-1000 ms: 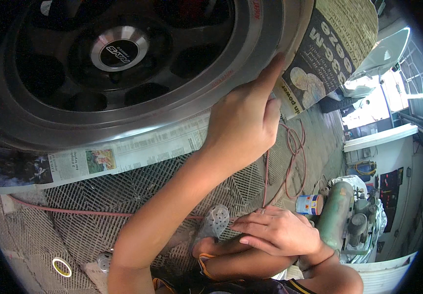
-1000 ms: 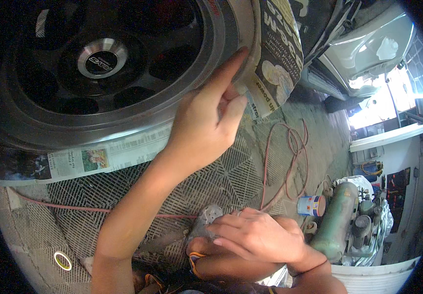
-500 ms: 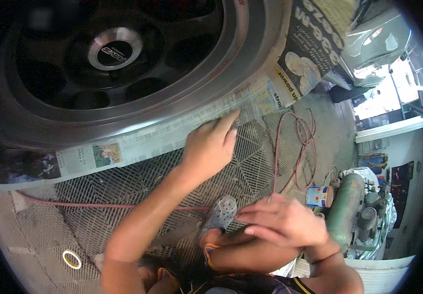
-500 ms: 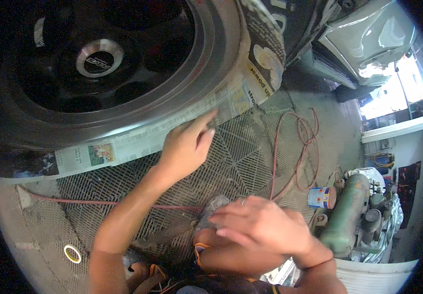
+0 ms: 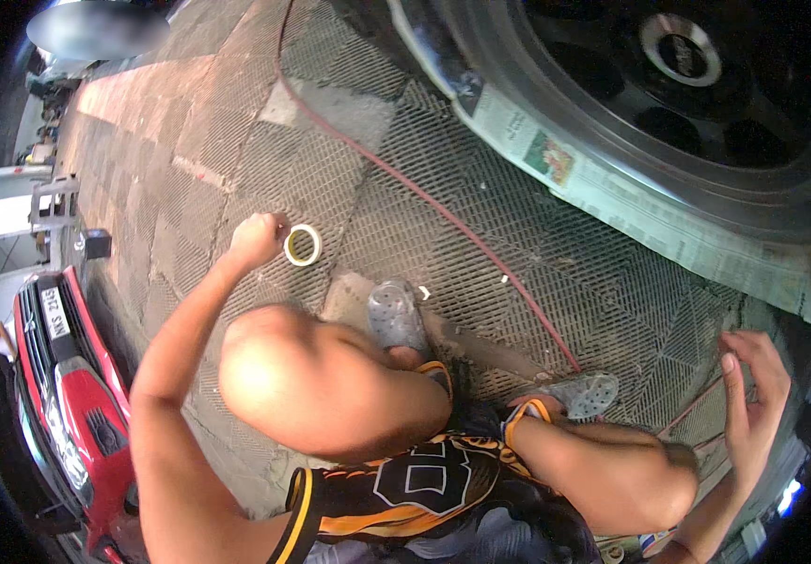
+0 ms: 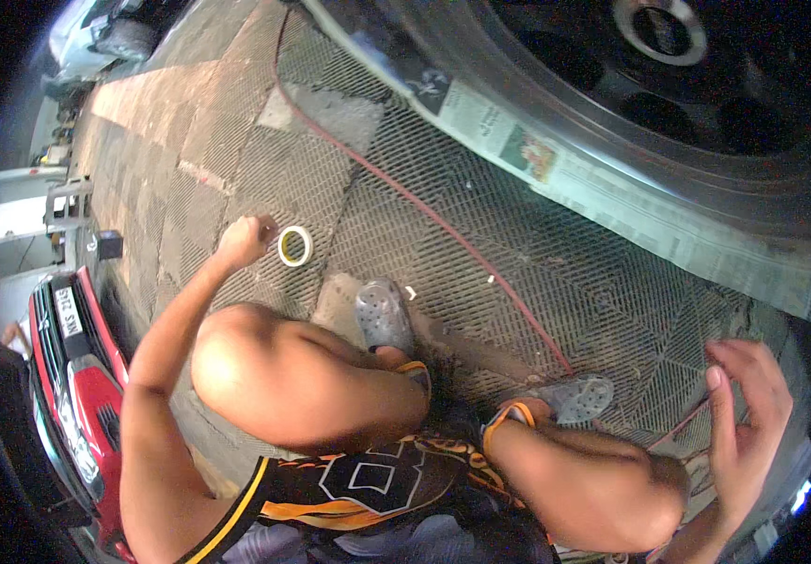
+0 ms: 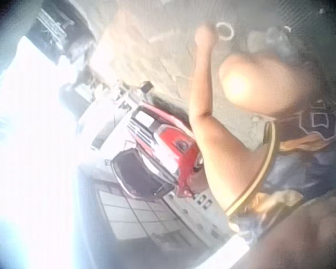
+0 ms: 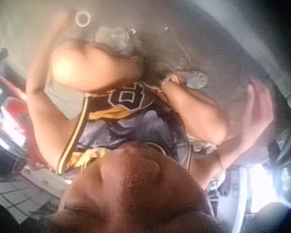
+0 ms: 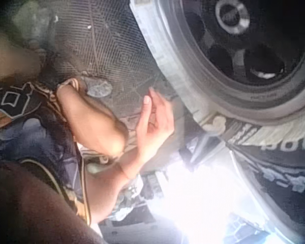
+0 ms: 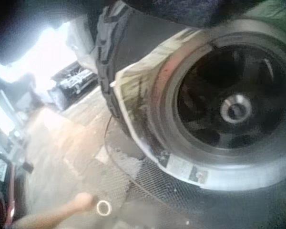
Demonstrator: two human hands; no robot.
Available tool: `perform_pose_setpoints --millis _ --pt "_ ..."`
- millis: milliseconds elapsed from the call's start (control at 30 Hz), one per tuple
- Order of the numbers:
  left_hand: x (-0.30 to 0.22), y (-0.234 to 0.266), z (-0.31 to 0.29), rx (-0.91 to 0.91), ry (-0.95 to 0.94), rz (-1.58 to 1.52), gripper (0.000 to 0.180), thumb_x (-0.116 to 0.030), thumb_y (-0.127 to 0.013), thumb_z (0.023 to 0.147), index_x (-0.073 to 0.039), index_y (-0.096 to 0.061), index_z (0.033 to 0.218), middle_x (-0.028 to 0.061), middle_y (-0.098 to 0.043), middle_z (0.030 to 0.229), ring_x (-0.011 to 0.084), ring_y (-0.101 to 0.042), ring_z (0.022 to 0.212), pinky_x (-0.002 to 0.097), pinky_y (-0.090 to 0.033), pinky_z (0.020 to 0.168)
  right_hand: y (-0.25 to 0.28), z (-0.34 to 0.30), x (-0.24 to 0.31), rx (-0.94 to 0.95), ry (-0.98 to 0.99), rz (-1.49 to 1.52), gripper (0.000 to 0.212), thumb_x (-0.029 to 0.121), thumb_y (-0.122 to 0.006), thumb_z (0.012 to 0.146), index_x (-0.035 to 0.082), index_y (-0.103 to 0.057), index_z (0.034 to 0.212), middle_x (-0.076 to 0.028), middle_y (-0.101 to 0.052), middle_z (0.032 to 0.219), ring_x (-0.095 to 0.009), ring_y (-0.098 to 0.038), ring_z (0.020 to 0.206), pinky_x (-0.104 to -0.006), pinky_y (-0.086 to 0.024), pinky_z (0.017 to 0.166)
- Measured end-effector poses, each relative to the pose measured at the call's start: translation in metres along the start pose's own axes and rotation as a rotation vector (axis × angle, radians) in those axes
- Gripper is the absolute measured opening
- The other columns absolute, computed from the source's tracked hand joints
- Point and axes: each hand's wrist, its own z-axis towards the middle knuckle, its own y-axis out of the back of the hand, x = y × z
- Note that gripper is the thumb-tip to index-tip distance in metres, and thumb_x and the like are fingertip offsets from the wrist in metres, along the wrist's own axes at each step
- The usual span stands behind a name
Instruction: The person sits on the floor and applies strips of masking tape around the rim of a car tire. They repeatedly tear off pieces of tape and press them onto the rim edge, working around the circumference.
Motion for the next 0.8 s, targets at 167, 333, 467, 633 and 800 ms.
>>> perform_pose_setpoints --millis 167,333,467,633,800 --pt "0.005 -0.131 -0.038 -0.149 -0.016 -0.13 0.036 -0.036 -0.075 0.089 -0.006 -0.073 0.109 0.019 -0.068 0.11 0.0384 -0.065 0.107 0.0506 -0.051 0.092 -0.033 0.053 0.034 0.149 0.222 -0.031 0.014 0.003 -0.069 0.091 -0.005 -0.072 0.102 -0.018 -0.071 0.097 -0.033 -0.069 0.09 -0.0383 -0.052 0.082" --pt "-0.018 -0.181 -0.032 -0.293 0.149 -0.047 0.037 -0.033 -0.076 0.09 -0.006 -0.063 0.113 0.0136 -0.063 0.107 0.0362 -0.06 0.109 0.0495 -0.043 0.098 -0.094 0.091 0.054 0.292 0.42 0.119 0.014 0.006 -0.07 0.089 -0.002 -0.073 0.101 -0.018 -0.072 0.097 -0.037 -0.069 0.09 -0.0439 -0.055 0.082" --pt "-0.065 -0.118 -0.035 -0.06 0.061 -1.28 0.021 -0.017 -0.064 0.103 -0.004 -0.056 0.118 0.0066 -0.069 0.112 0.0194 -0.061 0.115 0.0392 -0.044 0.103 -0.167 0.104 0.065 0.391 0.571 0.211 0.017 0.01 -0.071 0.089 0.001 -0.071 0.103 -0.016 -0.07 0.097 -0.037 -0.07 0.092 -0.0449 -0.057 0.082" --pt "-0.141 -0.012 -0.036 0.149 -0.39 -1.43 0.025 -0.014 -0.056 0.108 -0.004 -0.048 0.129 0.0091 -0.066 0.122 0.0172 -0.058 0.122 0.0363 -0.043 0.107 -0.253 0.115 0.09 0.126 0.537 0.44 0.029 0.011 -0.073 0.088 0.005 -0.068 0.116 -0.015 -0.069 0.109 -0.037 -0.069 0.096 -0.045 -0.057 0.084" --pt "-0.169 -0.001 -0.02 0.145 -0.567 -1.439 0.022 -0.014 -0.054 0.108 -0.003 -0.048 0.126 0.0096 -0.064 0.117 0.0178 -0.059 0.115 0.0364 -0.044 0.104 -0.269 0.138 0.1 -0.163 0.559 0.398 0.037 0.011 -0.076 0.086 0.007 -0.068 0.122 -0.013 -0.069 0.117 -0.035 -0.07 0.099 -0.0421 -0.058 0.084"
